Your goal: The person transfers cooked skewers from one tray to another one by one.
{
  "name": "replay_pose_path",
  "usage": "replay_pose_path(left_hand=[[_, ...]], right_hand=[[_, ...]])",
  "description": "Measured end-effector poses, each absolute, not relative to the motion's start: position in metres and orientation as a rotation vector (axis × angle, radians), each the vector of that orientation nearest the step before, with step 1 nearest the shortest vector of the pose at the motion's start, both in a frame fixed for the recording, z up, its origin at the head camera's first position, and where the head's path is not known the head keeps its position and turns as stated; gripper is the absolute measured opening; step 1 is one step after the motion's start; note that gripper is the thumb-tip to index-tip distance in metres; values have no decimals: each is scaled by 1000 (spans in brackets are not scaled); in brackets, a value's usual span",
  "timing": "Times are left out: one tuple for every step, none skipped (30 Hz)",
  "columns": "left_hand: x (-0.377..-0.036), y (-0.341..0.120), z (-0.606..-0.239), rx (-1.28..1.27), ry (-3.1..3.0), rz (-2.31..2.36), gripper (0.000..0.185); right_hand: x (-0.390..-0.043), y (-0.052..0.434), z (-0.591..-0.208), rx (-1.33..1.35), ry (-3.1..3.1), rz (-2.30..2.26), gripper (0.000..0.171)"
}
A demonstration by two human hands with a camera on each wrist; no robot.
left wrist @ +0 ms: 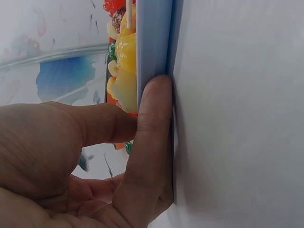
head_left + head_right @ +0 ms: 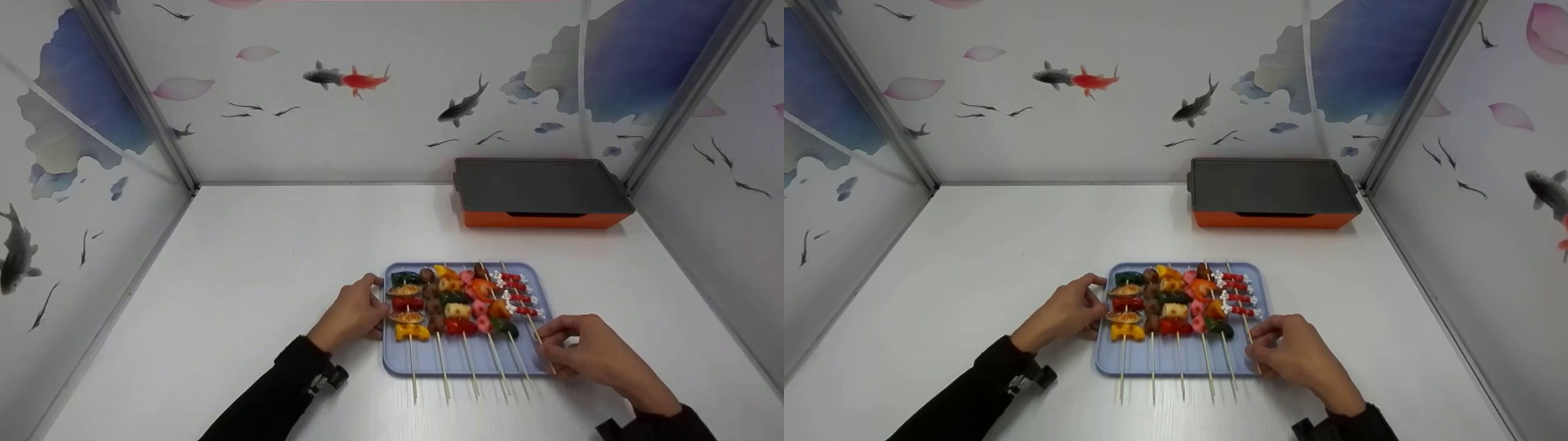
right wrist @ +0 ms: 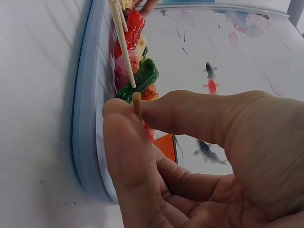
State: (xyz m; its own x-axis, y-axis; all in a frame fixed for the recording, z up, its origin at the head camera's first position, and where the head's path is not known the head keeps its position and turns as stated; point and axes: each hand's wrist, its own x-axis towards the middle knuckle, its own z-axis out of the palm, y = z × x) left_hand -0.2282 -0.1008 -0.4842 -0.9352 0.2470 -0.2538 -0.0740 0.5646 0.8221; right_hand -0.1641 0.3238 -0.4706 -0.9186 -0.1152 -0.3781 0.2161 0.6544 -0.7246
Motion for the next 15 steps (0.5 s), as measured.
replay_pose_path(left_hand=[[-228, -101, -484, 140, 2462, 1314, 61], [-228, -101, -484, 139, 2463, 1311, 61], [-228, -100, -484, 138, 2465, 1307, 61], [-228, -100, -484, 136, 2464, 1305, 61], [-228, -100, -484, 137, 2463, 1305, 61], [-228, -100, -484, 139, 2464, 1306, 61], [-228, -100, -484, 140, 2464, 1305, 61], [-229, -100, -485, 141, 2464, 1306, 61], [-229, -100, -484, 140, 2461, 1308, 61], [-229, -100, -484, 139, 2458, 1311, 60], [-230, -100, -484, 139, 2456, 1315, 60], [-230, -100, -484, 138, 2453, 1317, 60], [-230, -99, -485, 133, 2447, 1321, 60], [-230, -99, -485, 131, 2444, 1322, 60], [-230, -99, -485, 129, 2441, 1325, 60]], right_hand=[[-164, 324, -471, 76, 2476, -1163, 33], [-164, 325, -471, 73, 2472, -1165, 33], [-164, 325, -471, 73, 2469, -1162, 34], [-164, 325, -471, 73, 2467, -1159, 34], [-164, 326, -471, 78, 2469, -1152, 34], [-164, 325, -471, 92, 2474, -1143, 34], [-164, 325, -470, 97, 2481, -1132, 34], [-164, 325, -470, 102, 2490, -1122, 34], [-164, 325, -469, 104, 2497, -1114, 35], [-165, 325, -469, 102, 2505, -1108, 35], [-165, 325, -469, 99, 2512, -1104, 35], [-164, 325, -468, 102, 2516, -1106, 35], [-164, 326, -468, 98, 2520, -1106, 35], [-164, 326, -468, 101, 2523, -1106, 34], [-164, 326, -468, 99, 2532, -1103, 34]])
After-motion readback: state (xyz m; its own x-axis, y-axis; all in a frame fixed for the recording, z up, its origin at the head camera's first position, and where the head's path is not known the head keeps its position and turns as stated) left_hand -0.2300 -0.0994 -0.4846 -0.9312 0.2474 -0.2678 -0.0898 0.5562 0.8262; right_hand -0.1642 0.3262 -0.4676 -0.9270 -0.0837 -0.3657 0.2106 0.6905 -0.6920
